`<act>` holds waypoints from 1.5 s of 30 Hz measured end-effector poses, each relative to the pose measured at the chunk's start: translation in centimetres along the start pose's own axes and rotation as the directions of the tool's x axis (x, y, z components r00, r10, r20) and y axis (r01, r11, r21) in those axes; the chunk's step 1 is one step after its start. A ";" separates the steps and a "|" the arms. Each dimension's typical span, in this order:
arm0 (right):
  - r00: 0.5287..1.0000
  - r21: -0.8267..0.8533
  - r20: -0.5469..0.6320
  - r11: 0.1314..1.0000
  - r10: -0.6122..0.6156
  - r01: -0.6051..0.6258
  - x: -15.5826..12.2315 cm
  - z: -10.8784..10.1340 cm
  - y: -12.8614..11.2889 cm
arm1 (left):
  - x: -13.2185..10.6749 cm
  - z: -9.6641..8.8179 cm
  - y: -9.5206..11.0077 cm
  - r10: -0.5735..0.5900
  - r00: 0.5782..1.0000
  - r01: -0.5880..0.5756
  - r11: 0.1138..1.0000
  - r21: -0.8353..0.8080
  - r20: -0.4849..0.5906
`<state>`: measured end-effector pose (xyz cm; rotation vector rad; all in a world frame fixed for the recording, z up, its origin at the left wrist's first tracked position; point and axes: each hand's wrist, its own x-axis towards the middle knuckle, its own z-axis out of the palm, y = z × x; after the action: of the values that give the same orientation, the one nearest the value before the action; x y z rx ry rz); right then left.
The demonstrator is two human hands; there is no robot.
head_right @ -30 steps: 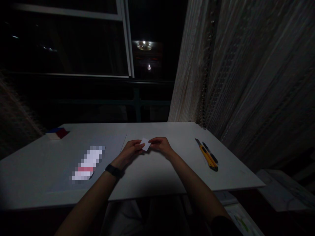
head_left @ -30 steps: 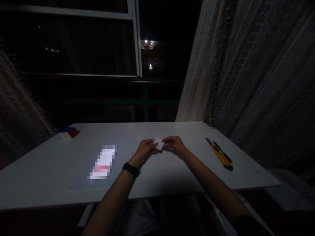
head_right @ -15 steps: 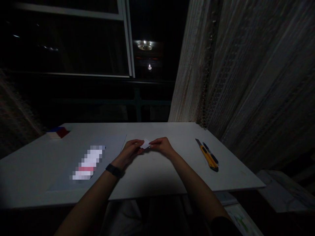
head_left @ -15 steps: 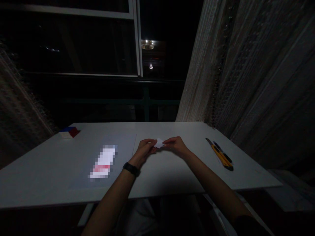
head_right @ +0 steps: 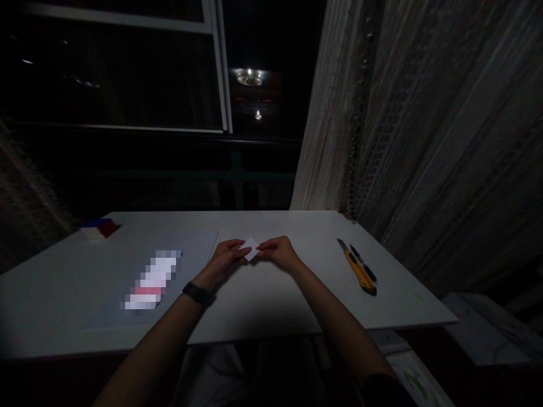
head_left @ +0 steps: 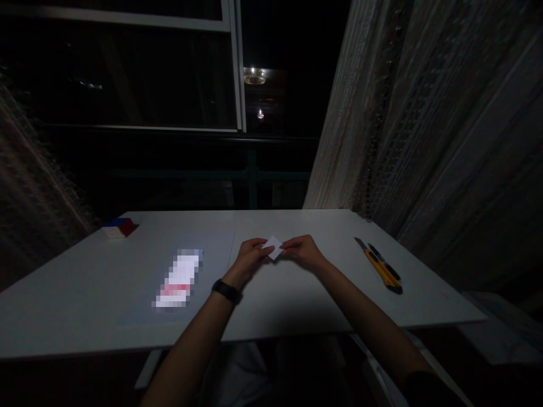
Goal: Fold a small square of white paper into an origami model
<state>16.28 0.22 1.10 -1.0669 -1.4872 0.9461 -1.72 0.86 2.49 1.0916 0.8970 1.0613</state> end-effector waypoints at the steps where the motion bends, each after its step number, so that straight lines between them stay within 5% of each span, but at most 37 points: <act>1: 1.000 -0.001 0.006 1.000 0.004 -0.004 0.0 0.0 0.0 | 0.0 0.0 0.0 0.005 1.000 -0.005 1.000 0.005 -0.004; 12: 0.995 0.035 0.100 0.999 -0.030 0.027 -0.2 -0.1 -0.1 | -0.1 0.1 0.2 0.043 0.997 -0.043 0.999 0.004 0.067; 25: 0.996 -0.001 0.086 1.000 -0.003 0.003 -0.2 -0.4 -0.6 | 0.0 0.5 -0.1 0.167 0.983 -0.175 0.977 0.121 0.074; 45: 0.997 -0.049 0.055 0.997 0.056 -0.053 -0.3 -0.4 -1.0 | 0.0 0.4 -0.1 0.163 0.978 -0.176 0.979 0.103 0.129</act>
<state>16.52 -0.31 2.04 -1.1281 -1.5401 0.9903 -1.28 0.70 2.47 1.3327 0.7863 1.0816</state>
